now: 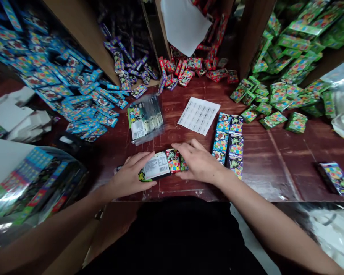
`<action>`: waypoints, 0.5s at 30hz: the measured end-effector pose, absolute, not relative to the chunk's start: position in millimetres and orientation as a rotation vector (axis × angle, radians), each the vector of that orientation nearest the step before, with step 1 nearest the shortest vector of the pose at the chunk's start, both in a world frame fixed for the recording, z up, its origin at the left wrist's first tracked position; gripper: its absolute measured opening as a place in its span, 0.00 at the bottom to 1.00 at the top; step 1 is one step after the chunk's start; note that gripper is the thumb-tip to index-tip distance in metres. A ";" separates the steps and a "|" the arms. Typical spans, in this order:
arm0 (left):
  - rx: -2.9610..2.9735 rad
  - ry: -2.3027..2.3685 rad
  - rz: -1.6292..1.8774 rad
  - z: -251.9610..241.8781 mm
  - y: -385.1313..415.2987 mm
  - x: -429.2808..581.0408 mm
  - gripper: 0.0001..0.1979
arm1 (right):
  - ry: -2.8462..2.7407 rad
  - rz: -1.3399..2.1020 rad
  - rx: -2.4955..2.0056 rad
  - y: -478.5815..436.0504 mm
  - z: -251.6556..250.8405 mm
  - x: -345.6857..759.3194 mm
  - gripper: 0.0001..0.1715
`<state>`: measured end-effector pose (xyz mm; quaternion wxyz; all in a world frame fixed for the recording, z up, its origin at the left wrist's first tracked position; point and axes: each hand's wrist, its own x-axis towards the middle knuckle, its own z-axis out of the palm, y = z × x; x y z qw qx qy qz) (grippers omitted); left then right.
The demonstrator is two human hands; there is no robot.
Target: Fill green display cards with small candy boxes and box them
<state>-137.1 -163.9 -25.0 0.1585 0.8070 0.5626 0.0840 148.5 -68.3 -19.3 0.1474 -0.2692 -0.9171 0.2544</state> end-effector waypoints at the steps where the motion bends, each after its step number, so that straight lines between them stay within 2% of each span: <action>1: 2.295 1.650 0.255 -29.5 -163.8 -137.6 0.47 | -2.637 0.722 -0.790 -70.0 -23.2 142.5 0.47; 5: 2.318 1.581 0.252 -41.2 -161.0 -141.3 0.46 | -2.659 0.817 -0.762 -75.7 -40.4 128.4 0.50; 10: 2.320 1.520 0.203 -44.4 -154.0 -147.5 0.45 | -2.707 0.906 -0.755 -71.5 -44.7 139.3 0.68; 12: 2.313 1.536 0.179 -43.6 -151.2 -148.0 0.44 | -2.727 0.886 -0.806 -67.4 -40.2 146.6 0.63; 15: 2.319 1.534 0.176 -42.1 -148.0 -144.5 0.44 | -2.782 0.880 -0.776 -60.4 -35.6 149.5 0.44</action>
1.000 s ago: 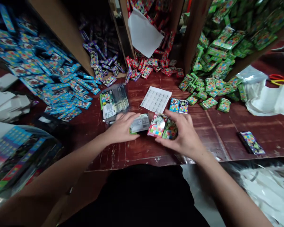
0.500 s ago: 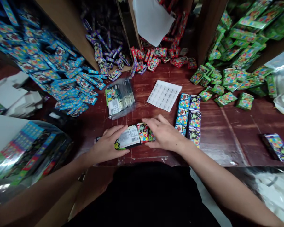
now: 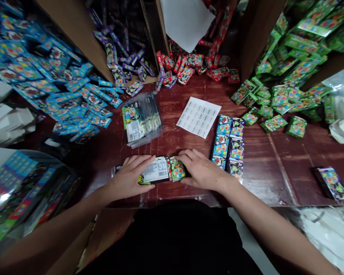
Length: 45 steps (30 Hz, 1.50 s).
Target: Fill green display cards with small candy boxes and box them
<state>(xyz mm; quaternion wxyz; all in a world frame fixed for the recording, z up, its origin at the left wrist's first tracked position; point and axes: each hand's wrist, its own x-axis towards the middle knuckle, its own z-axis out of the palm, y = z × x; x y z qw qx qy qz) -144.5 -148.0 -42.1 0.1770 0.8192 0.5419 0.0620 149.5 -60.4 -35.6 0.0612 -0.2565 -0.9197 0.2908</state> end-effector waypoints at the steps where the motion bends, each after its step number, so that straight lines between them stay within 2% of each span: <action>1: 2.322 1.526 0.180 -41.7 -147.3 -142.5 0.44 | -2.801 0.888 -0.745 -57.6 -35.3 148.5 0.40; 8: 2.289 1.520 0.242 -37.1 -140.4 -126.9 0.45 | -2.794 1.043 -0.580 -27.2 -33.8 153.7 0.38; 14: 2.240 1.623 0.357 -26.5 -123.5 -107.1 0.44 | -2.707 1.020 -0.555 -5.4 -17.3 165.3 0.39; 19: 1.948 1.885 0.542 -17.0 -113.3 -74.4 0.47 | -2.382 1.046 -0.824 -10.1 -14.0 169.0 0.48; 21: 1.741 1.930 0.660 -16.7 -110.1 -56.0 0.52 | -2.105 1.157 -1.001 -16.6 -19.0 166.5 0.43; 23: 1.570 1.869 0.790 -20.7 -107.2 -39.5 0.54 | -1.875 1.315 -1.095 -22.0 -26.0 163.3 0.30; 25: 1.448 1.741 0.912 -28.2 -104.7 -29.5 0.48 | -1.761 1.412 -1.133 -24.8 -31.5 162.4 0.22; 27: 1.343 1.579 0.977 -36.4 -102.7 -27.7 0.37 | -1.737 1.493 -1.155 -25.9 -33.7 164.9 0.19; 29: 1.238 1.422 0.994 -41.8 -100.4 -32.4 0.30 | -1.749 1.580 -1.173 -27.5 -33.6 168.4 0.18; 31: 1.153 1.326 0.983 -42.5 -97.5 -40.2 0.28 | -1.756 1.560 -1.175 -31.6 -33.8 170.0 0.17; 36: 1.077 1.288 0.946 -34.3 -89.9 -58.3 0.20 | -1.432 1.329 -1.217 -52.3 -42.1 160.6 0.23; 39: 1.062 1.287 0.947 -33.7 -86.2 -63.5 0.15 | -1.406 1.337 -1.244 -59.4 -43.9 155.6 0.16; 45: 1.104 1.334 1.019 -31.9 -73.7 -62.0 0.08 | -1.602 1.317 -1.158 -51.3 -38.3 158.1 0.11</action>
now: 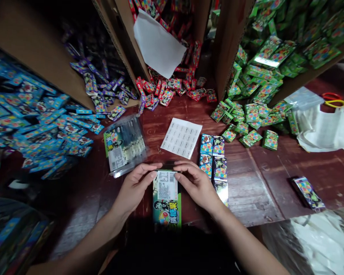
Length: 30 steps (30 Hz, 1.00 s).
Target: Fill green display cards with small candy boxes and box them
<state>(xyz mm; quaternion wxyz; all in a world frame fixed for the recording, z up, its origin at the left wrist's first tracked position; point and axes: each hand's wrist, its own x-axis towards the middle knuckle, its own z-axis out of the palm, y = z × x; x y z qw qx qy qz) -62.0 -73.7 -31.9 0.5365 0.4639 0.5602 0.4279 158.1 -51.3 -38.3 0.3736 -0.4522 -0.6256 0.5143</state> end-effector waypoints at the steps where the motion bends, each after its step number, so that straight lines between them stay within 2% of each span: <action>1: 1.100 1.334 1.027 -29.8 -71.7 -61.4 0.09 | -1.601 1.296 -1.139 -49.9 -37.7 158.4 0.12; 4: 1.117 1.357 0.992 -21.9 -67.9 -62.0 0.12 | -1.616 1.294 -1.126 -46.4 -34.4 158.8 0.17; 8: 1.197 1.385 0.865 -12.1 -64.8 -66.1 0.11 | -1.681 1.374 -1.163 -39.9 -22.3 156.2 0.10; 15: 1.133 1.353 0.785 -1.1 -50.0 -72.4 0.09 | -1.342 1.651 -1.390 -25.7 -6.3 144.5 0.16; 22: 1.178 1.200 0.727 -6.5 -50.9 -83.1 0.12 | -1.402 1.819 -1.325 -33.8 -14.6 165.1 0.17; 26: 1.238 1.194 0.753 -18.9 -46.0 -82.6 0.06 | -1.750 1.668 -1.149 -17.6 -12.9 169.3 0.13; 28: 1.268 1.185 0.722 -24.3 -40.4 -81.1 0.06 | -2.011 1.398 -1.085 13.9 -10.7 168.1 0.12; 30: 1.319 1.162 0.696 -28.5 -34.8 -79.5 0.06 | -2.169 1.004 -1.156 58.5 -11.5 165.7 0.16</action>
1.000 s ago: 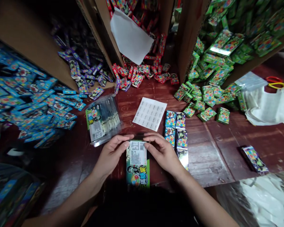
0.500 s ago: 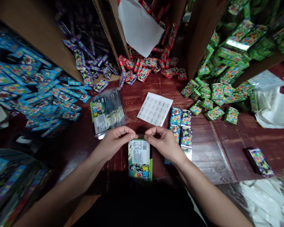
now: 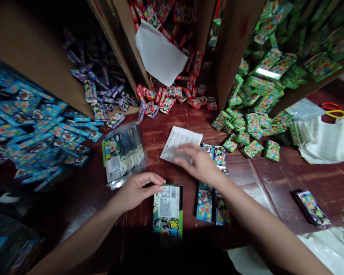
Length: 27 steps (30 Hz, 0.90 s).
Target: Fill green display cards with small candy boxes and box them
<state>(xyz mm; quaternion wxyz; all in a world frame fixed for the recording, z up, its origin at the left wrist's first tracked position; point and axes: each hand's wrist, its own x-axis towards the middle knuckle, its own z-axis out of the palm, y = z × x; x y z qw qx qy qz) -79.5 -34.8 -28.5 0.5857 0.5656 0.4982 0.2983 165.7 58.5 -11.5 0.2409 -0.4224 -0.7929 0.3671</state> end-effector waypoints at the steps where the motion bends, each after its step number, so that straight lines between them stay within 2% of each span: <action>1: 1.366 1.156 0.683 -30.0 -32.3 -78.9 0.05 | -2.198 0.828 -1.254 82.8 -13.7 164.3 0.21; 3: 1.525 1.190 0.637 -31.4 -26.9 -79.1 0.04 | -2.227 0.653 -1.529 127.8 -21.0 161.3 0.31; 5: 1.738 1.296 0.573 -29.3 -17.6 -81.0 0.03 | -2.236 0.660 -1.684 160.6 -29.8 158.4 0.36; 8: 1.962 1.493 0.597 -18.4 12.4 -83.9 0.08 | -2.280 0.843 -1.614 180.5 -36.9 153.5 0.27; 11: 1.981 1.557 0.811 -7.1 59.4 -83.5 0.30 | -2.316 1.073 -1.401 175.2 -30.6 149.2 0.20; 13: 1.891 1.472 0.865 -6.1 88.8 -81.6 0.35 | -2.217 1.241 -1.253 167.1 -22.0 149.2 0.21; 17: 1.560 1.383 0.921 -15.6 113.8 -78.1 0.13 | -1.807 1.433 -1.081 155.3 -13.3 159.7 0.25; 20: 1.365 1.377 0.965 -21.0 109.3 -79.2 0.14 | -1.698 1.432 -1.053 152.0 -18.4 166.6 0.21; 24: 1.216 1.278 1.059 -19.7 101.9 -81.0 0.19 | -1.603 1.593 -1.002 150.6 -24.0 162.1 0.17; 27: 1.135 1.312 1.159 -18.8 99.6 -79.0 0.16 | -1.550 1.642 -0.964 147.6 -22.5 155.1 0.17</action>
